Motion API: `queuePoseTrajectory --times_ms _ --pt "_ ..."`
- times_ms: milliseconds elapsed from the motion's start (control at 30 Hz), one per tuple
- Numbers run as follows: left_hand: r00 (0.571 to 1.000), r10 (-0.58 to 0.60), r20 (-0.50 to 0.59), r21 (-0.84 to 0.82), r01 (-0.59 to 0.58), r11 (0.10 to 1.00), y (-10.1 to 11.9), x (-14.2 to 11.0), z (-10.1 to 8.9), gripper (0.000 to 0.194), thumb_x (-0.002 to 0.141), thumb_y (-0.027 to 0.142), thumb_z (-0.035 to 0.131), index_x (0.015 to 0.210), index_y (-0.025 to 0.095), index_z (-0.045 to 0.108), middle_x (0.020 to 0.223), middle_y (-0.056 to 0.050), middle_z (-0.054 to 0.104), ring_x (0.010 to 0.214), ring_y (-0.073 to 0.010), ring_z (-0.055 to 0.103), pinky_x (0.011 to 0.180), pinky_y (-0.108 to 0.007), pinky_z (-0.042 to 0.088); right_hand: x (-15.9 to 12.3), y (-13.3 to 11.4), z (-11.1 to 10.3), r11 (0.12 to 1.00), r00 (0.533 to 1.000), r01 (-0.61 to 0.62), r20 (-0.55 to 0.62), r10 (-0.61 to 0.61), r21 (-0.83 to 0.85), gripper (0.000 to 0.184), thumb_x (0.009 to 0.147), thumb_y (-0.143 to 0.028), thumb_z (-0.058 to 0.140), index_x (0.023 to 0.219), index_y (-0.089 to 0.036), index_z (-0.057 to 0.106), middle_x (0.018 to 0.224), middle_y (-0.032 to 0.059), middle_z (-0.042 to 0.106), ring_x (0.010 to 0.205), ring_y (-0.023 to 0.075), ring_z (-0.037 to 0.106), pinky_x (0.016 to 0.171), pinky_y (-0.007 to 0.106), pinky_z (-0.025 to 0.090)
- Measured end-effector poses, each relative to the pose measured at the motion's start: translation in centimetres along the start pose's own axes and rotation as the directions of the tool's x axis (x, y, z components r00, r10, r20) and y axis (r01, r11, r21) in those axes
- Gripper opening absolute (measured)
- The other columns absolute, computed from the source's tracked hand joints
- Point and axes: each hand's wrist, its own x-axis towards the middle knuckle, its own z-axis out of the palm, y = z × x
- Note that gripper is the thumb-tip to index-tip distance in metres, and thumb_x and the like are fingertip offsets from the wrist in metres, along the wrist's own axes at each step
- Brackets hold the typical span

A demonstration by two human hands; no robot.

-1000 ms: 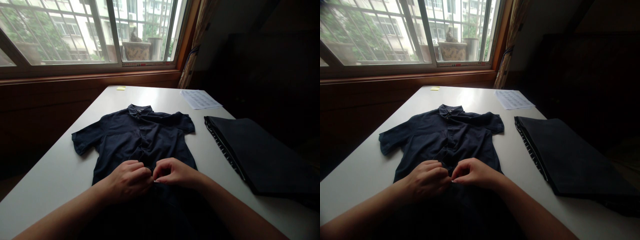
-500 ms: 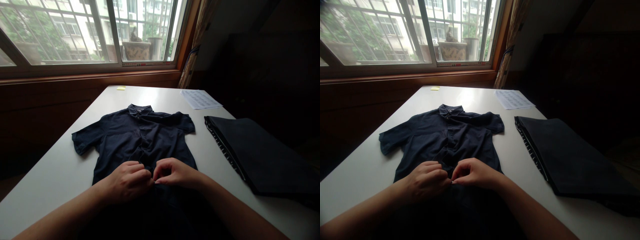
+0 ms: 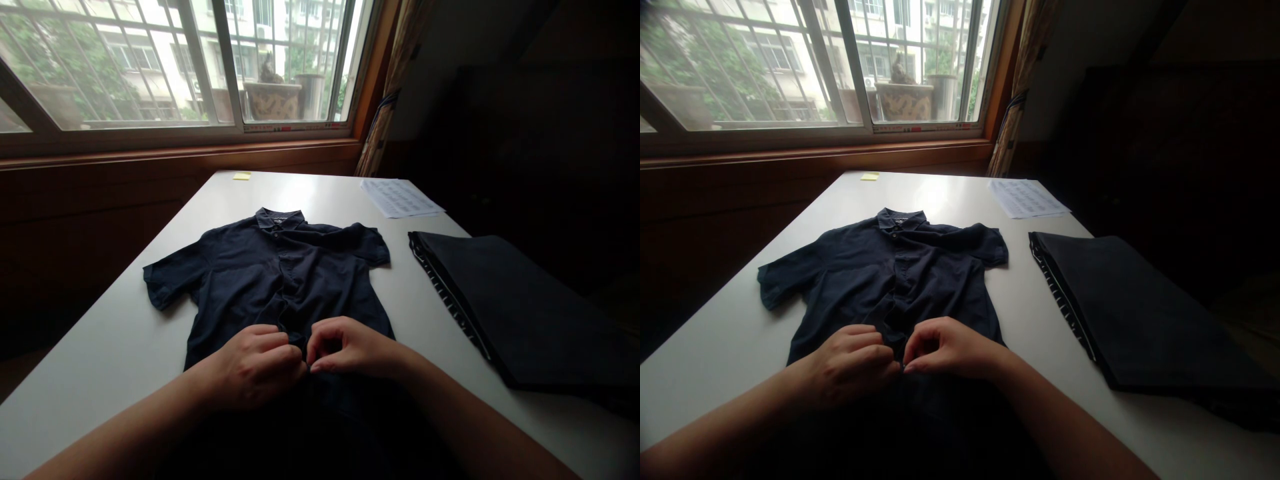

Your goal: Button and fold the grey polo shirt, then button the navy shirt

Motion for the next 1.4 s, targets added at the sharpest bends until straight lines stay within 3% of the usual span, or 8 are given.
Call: queuePoseTrajectory --times_ms 933,1400 --pt "0.998 0.039 -0.046 0.029 -0.037 0.999 0.39 0.47 -0.51 0.012 0.094 0.01 0.055 0.086 0.018 0.052 0.061 0.005 0.048 0.049 -0.0102 0.043 0.049 -0.03 0.031 0.18 0.03 0.19 0.994 0.994 0.11 0.017 -0.11 0.025 0.022 0.08 -0.035 0.081 0.086 -0.015 0.074 0.084 0.001 0.065 0.081 0.0146 0.059 0.073 0.023 0.046" --pt "0.997 0.049 -0.054 0.026 -0.048 0.999 0.43 0.6 -0.58 0.012 0.093 0.011 0.057 0.083 0.017 0.054 0.061 0.005 0.047 0.05 -0.01 0.041 0.049 -0.03 0.03 0.21 0.27 0.19 0.997 0.997 0.074 0.02 -0.075 0.025 0.032 0.077 -0.042 0.084 0.092 -0.015 0.075 0.077 -0.0022 0.056 0.07 0.011 0.052 0.062 0.021 0.041"
